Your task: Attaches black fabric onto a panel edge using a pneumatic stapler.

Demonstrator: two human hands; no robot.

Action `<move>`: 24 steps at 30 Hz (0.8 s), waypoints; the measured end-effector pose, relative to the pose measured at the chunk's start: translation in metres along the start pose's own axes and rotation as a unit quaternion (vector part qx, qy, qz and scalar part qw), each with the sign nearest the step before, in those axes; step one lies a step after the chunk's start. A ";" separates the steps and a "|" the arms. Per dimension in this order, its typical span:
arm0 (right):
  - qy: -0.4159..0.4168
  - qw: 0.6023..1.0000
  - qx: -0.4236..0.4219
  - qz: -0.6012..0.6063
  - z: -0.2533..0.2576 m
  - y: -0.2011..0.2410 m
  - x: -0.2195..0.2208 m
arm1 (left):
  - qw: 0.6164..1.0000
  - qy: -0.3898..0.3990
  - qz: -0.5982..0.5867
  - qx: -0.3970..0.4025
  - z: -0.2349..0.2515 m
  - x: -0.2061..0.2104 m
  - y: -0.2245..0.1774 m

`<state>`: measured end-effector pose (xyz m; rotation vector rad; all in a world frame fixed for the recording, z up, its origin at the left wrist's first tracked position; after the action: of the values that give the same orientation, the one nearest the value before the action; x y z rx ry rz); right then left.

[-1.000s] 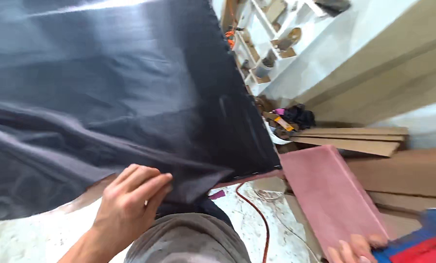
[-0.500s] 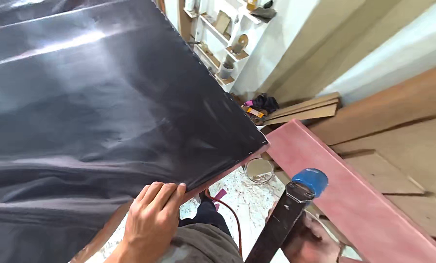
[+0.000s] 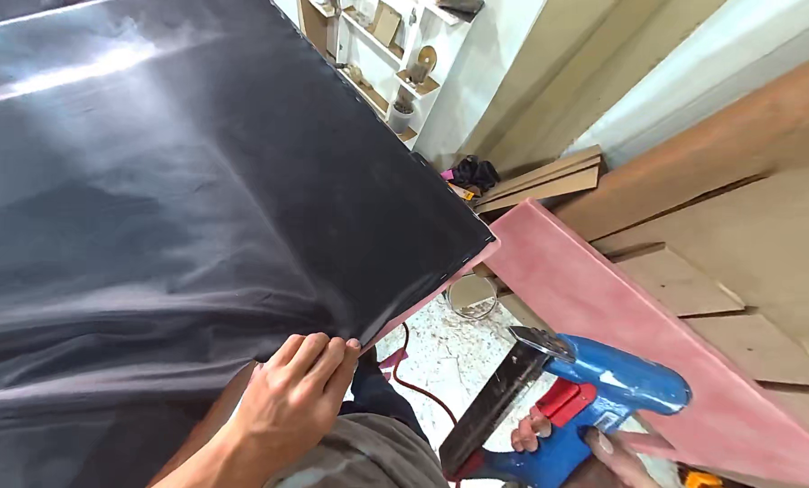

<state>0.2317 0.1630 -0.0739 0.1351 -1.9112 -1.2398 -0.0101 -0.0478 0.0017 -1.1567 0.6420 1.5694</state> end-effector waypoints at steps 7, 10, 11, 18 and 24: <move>-0.006 1.000 -0.003 -0.013 0.017 0.004 0.003 | 0.997 -0.048 -0.002 -0.054 0.002 -0.005 0.003; -0.012 1.000 0.001 -0.013 0.019 0.001 0.002 | 0.996 -0.069 -0.036 -0.037 0.000 -0.008 0.005; -0.011 1.000 0.001 -0.017 0.019 0.002 0.001 | 0.997 -0.064 -0.044 -0.025 0.000 -0.007 0.006; 0.085 0.994 0.024 -0.069 0.020 0.014 0.019 | 0.998 0.007 -0.017 0.054 -0.002 -0.002 0.003; 0.097 0.964 0.029 -0.247 0.020 0.041 0.054 | 0.995 0.037 0.016 0.091 0.007 0.002 -0.007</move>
<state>0.1962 0.1716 -0.0130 0.7758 -1.7964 -1.4269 -0.0060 -0.0394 0.0039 -1.0765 0.8381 1.4677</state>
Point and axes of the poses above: each hand's wrist, its own z-axis towards the middle knuckle, its own x-axis out of the palm, y = z × x, the point moved 9 cm from there along z, towards the middle knuckle, and after that the axes turned 9 degrees about -x, right-handed, at the moved point
